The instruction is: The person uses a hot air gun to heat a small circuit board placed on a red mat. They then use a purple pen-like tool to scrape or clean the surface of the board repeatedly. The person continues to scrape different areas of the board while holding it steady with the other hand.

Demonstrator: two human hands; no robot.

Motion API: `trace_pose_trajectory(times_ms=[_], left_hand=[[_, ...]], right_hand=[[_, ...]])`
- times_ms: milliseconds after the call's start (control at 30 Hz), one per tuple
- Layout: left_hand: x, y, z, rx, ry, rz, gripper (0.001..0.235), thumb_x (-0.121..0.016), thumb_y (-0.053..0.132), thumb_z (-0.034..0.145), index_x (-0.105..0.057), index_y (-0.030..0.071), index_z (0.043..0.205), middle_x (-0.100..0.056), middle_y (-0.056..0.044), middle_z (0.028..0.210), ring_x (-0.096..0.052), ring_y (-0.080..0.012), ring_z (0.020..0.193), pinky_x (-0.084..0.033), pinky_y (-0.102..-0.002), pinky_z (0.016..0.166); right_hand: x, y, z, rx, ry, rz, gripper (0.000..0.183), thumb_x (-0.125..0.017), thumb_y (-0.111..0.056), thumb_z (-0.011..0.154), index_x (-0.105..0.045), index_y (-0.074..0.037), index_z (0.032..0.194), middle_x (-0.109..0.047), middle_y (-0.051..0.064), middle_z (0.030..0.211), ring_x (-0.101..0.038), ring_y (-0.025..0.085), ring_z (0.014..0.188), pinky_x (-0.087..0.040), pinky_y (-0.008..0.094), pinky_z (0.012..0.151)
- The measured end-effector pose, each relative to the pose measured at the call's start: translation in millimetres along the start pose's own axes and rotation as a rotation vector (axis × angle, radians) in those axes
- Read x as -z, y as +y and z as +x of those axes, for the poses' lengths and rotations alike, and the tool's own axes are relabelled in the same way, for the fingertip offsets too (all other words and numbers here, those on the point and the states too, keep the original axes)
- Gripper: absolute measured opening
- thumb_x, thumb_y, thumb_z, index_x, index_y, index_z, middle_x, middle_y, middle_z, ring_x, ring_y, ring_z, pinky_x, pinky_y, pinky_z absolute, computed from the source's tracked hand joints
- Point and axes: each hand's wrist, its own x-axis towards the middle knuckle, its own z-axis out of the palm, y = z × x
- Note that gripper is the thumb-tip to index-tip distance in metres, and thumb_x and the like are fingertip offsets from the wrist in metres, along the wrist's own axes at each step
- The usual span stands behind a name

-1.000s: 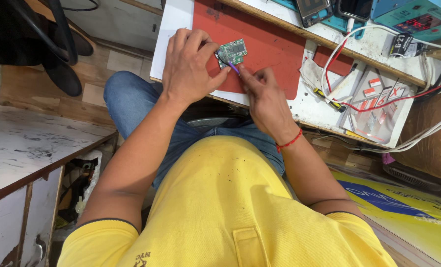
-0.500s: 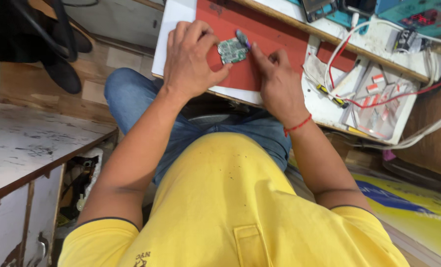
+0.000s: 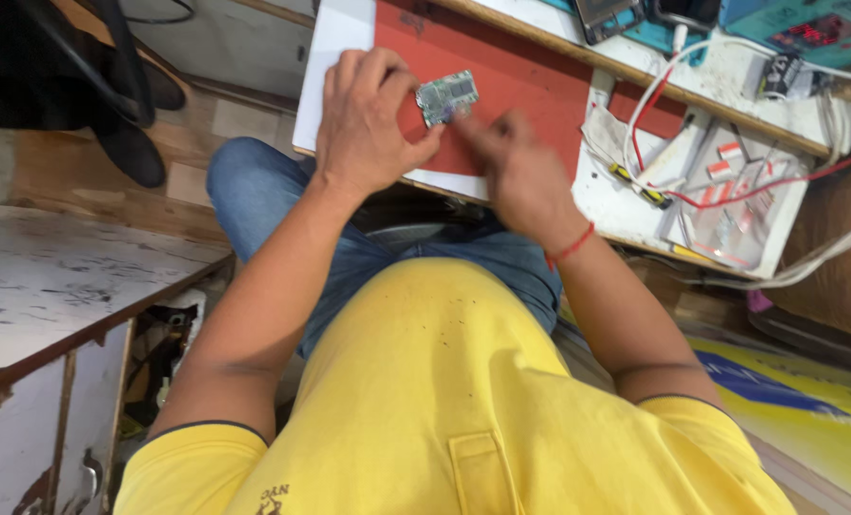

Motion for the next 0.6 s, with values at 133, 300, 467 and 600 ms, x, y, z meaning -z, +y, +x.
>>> trace_pose_trajectory(times_ms=[133, 300, 467, 600], left_hand=[[4, -5, 4, -0.058, 0.025, -0.028, 0.039, -0.093, 0.031, 0.077, -0.074, 0.006, 0.101, -0.059, -0.004, 0.115, -0.051, -0.027, 0.112, -0.042, -0.043, 0.099], [3, -10, 4, -0.04, -0.001, -0.067, 0.038, -0.095, 0.03, 0.075, -0.078, 0.007, 0.099, -0.061, -0.002, 0.115, -0.052, -0.0271, 0.112, -0.042, -0.043, 0.098], [2, -14, 3, -0.026, -0.014, -0.104, 0.04, -0.095, 0.031, 0.075, -0.078, 0.006, 0.101, -0.061, -0.004, 0.115, -0.052, -0.0276, 0.112, -0.043, -0.042, 0.1], [-2, -7, -2, 0.001, -0.025, -0.148, 0.042, -0.097, 0.028, 0.071, -0.077, 0.004, 0.1, -0.061, -0.006, 0.115, -0.052, -0.0296, 0.111, -0.044, -0.043, 0.099]], right_hand=[[-3, 2, 3, -0.063, 0.093, 0.013, 0.054, -0.055, -0.003, 0.095, -0.059, -0.017, 0.147, -0.06, 0.022, 0.111, -0.067, 0.043, 0.081, -0.056, 0.05, 0.07], [-1, 1, 3, -0.043, 0.043, -0.015, 0.061, -0.054, -0.001, 0.087, -0.06, -0.018, 0.146, -0.063, 0.021, 0.109, -0.066, 0.044, 0.076, -0.056, 0.051, 0.067], [5, -10, 14, -0.025, 0.028, -0.016, 0.06, -0.053, -0.001, 0.092, -0.057, -0.018, 0.149, -0.063, 0.022, 0.11, -0.067, 0.045, 0.08, -0.055, 0.051, 0.07], [15, -20, 7, -0.112, 0.051, -0.028, 0.058, -0.05, 0.001, 0.096, -0.055, -0.015, 0.151, -0.063, 0.023, 0.114, -0.066, 0.046, 0.081, -0.054, 0.054, 0.073]])
